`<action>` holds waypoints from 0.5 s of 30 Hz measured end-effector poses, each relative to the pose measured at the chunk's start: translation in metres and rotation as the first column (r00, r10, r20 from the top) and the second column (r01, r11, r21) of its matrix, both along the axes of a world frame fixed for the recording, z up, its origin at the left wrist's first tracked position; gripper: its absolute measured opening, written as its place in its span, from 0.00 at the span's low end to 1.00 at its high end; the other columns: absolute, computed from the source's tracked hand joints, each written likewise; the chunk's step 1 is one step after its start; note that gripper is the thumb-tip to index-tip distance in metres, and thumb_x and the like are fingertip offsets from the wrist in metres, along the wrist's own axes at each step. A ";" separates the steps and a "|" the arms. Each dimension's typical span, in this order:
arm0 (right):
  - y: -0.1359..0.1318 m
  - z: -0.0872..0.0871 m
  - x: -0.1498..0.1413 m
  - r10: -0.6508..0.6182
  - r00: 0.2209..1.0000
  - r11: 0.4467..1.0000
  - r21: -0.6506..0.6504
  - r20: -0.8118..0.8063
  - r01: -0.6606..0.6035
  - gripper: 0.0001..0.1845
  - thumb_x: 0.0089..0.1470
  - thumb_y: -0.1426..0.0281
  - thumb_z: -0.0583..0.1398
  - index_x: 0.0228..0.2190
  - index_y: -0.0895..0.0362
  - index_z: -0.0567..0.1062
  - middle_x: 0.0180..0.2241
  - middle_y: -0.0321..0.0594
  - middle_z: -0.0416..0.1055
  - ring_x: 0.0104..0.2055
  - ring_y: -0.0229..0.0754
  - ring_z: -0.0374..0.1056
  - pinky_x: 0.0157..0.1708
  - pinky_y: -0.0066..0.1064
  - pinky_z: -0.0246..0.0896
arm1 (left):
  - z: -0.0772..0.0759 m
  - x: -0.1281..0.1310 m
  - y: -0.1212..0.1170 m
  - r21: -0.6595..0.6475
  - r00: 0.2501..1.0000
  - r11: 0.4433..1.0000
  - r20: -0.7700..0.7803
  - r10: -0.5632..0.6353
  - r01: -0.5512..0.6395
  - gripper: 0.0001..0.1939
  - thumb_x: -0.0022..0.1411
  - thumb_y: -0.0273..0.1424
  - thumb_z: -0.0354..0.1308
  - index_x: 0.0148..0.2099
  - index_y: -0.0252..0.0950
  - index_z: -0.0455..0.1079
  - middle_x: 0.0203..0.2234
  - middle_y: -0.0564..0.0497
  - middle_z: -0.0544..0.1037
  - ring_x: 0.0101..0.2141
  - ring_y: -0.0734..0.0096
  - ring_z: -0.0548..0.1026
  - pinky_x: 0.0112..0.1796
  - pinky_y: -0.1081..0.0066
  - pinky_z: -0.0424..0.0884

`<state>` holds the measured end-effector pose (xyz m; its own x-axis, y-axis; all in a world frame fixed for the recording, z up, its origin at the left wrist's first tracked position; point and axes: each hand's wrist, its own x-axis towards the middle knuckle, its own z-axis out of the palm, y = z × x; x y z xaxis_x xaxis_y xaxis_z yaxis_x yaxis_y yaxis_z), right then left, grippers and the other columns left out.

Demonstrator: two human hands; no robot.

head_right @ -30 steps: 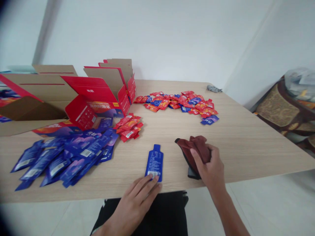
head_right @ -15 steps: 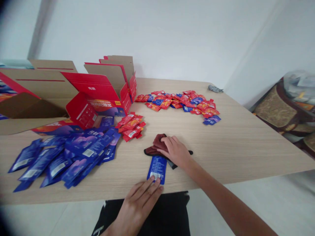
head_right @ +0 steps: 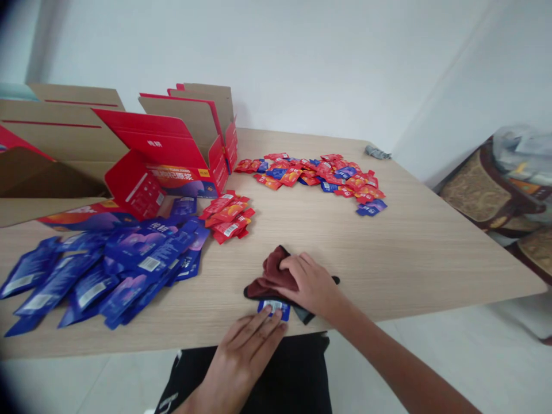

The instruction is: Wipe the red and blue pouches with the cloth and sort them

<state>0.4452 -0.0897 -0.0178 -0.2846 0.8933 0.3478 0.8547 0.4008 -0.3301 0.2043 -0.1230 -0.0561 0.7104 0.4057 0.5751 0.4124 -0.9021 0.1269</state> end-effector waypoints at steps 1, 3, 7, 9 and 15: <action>0.013 -0.001 0.006 -0.056 0.998 0.998 0.030 0.021 0.055 0.16 0.62 0.58 0.65 0.47 0.51 0.70 0.43 0.44 0.75 0.46 0.52 0.71 0.45 0.43 0.70 | 0.001 0.000 0.001 0.015 1.000 1.000 -0.001 -0.004 0.004 0.18 0.79 0.28 0.46 0.62 0.39 0.73 0.60 0.51 0.76 0.60 0.66 0.72 0.60 0.65 0.67; 0.038 0.002 0.020 -0.162 0.985 0.983 0.099 0.053 0.156 0.17 0.63 0.56 0.63 0.48 0.51 0.70 0.43 0.45 0.75 0.46 0.53 0.71 0.45 0.44 0.70 | 0.002 0.000 0.003 0.030 1.000 0.999 0.001 -0.018 0.018 0.18 0.79 0.28 0.47 0.61 0.38 0.73 0.60 0.51 0.76 0.61 0.65 0.72 0.60 0.65 0.68; 0.055 0.016 0.043 -0.377 0.926 0.903 0.212 -0.030 0.374 0.22 0.66 0.51 0.58 0.49 0.54 0.70 0.44 0.50 0.74 0.46 0.56 0.71 0.45 0.47 0.69 | 0.012 0.001 0.010 -0.045 0.999 0.998 0.035 -0.040 0.041 0.14 0.78 0.33 0.52 0.59 0.38 0.74 0.55 0.50 0.80 0.56 0.64 0.77 0.55 0.64 0.72; 0.043 0.022 0.050 -0.470 0.867 0.830 0.250 -0.167 0.499 0.26 0.65 0.48 0.58 0.51 0.55 0.68 0.46 0.52 0.73 0.48 0.57 0.71 0.48 0.47 0.68 | 0.024 0.003 0.016 -0.157 0.998 0.986 0.041 -0.050 0.056 0.15 0.77 0.39 0.54 0.58 0.39 0.73 0.50 0.50 0.82 0.53 0.62 0.79 0.52 0.62 0.73; -0.023 0.023 0.063 -0.679 0.591 0.643 0.034 -0.436 0.765 0.35 0.57 0.41 0.62 0.53 0.55 0.68 0.47 0.50 0.74 0.46 0.56 0.73 0.45 0.44 0.67 | 0.062 0.018 0.051 -0.394 0.999 0.919 0.038 0.027 -0.010 0.13 0.78 0.36 0.52 0.56 0.38 0.73 0.42 0.48 0.82 0.43 0.62 0.79 0.47 0.60 0.74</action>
